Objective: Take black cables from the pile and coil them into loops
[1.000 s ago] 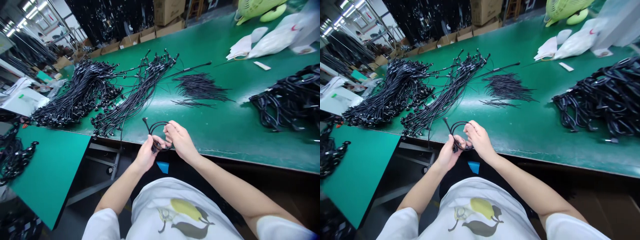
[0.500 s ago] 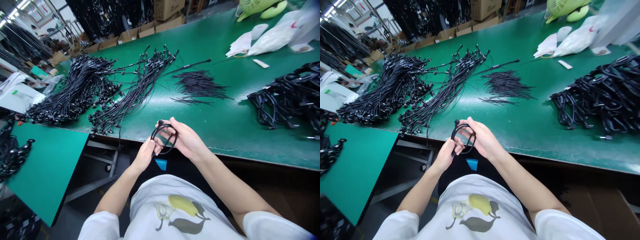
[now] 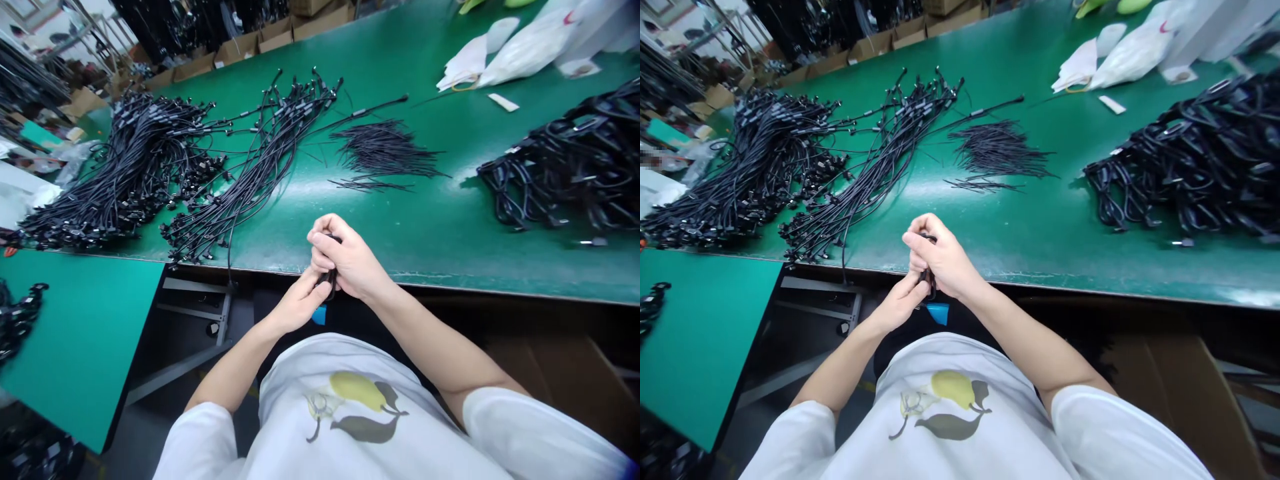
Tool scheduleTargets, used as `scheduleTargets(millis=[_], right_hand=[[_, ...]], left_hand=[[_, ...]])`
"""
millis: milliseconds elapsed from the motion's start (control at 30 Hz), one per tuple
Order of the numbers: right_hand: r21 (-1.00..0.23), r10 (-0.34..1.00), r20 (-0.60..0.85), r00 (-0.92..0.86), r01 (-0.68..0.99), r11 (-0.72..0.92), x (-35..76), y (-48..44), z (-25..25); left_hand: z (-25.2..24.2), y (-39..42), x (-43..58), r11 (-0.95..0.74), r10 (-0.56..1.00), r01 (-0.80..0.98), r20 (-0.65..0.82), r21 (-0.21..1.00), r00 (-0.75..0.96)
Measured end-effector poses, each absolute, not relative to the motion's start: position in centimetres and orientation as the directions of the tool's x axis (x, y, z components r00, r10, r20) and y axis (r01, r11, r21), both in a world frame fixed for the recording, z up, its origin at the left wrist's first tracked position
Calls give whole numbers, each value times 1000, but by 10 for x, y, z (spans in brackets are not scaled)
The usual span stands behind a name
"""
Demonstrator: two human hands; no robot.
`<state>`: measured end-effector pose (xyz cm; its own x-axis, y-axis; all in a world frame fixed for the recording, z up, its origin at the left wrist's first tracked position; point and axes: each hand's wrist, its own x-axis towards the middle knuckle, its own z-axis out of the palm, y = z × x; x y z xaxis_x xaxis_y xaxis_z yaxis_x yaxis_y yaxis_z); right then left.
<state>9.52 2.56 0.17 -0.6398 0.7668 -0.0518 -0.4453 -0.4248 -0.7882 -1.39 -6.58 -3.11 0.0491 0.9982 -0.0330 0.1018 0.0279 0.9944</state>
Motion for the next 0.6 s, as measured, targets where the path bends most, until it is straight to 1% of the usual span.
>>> scheduleTargets(millis=[33,100,167,233,300,400,533,600], right_hand=[[-791,761,-26,-649,-452,-413,95,27,5],[-799,748,6,-664,-453,-396,95,29,10],[-802,731,22,-682,-449,-394,95,33,12],[-801,707,22,-707,-436,-410,94,36,11],[-789,685,12,-728,-427,-441,94,39,9],[-758,646,-30,-763,-404,-513,93,42,6],[-702,636,-94,-766,-402,-588,92,49,3],[-681,629,-87,-773,-415,-604,92,53,1]], left_hand=[[-31,-66,-12,34,998,56,-37,998,53],[-30,-66,-8,132,987,-121,-119,984,106],[-26,-66,-3,296,951,-348,-242,889,191],[-22,-66,1,405,914,-507,-325,761,242],[-20,-65,4,455,890,-584,-366,673,271],[-18,-64,6,498,865,-638,-382,587,324],[-15,-62,12,473,874,-716,-377,513,307],[-14,-60,15,452,879,-768,-373,453,298]])
